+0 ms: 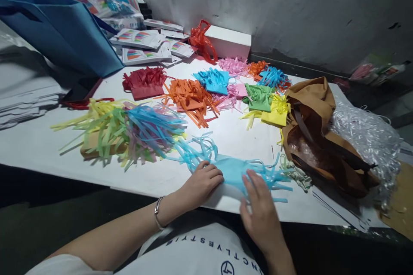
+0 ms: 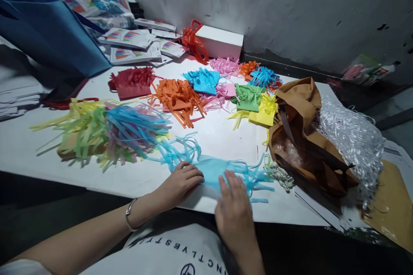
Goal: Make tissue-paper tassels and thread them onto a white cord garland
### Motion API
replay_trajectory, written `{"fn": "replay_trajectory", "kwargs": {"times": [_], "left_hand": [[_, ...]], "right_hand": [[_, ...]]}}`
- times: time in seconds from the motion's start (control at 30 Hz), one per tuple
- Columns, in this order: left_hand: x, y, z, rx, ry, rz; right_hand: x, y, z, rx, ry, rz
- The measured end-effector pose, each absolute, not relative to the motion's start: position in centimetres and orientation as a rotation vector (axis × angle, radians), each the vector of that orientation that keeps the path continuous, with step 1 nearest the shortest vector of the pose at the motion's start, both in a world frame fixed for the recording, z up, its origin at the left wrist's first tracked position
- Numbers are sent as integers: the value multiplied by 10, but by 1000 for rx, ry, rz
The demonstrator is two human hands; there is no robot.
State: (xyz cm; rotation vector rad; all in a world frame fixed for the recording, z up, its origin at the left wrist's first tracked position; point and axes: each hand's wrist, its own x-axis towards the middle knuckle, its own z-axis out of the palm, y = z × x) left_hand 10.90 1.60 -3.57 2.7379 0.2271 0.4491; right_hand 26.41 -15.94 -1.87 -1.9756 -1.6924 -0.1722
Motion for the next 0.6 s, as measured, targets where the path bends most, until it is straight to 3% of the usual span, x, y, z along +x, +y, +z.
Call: {"fn": "replay_trajectory", "kwargs": {"times": [0.3,0.6], "left_hand": [[97,19,-33,2755,202,358],[158,40,-27,2805,583,57]], "right_hand": [[270,-154,-57,-1802,-1781,-87],[271,-120,-47,-2328,-1329,-317]]}}
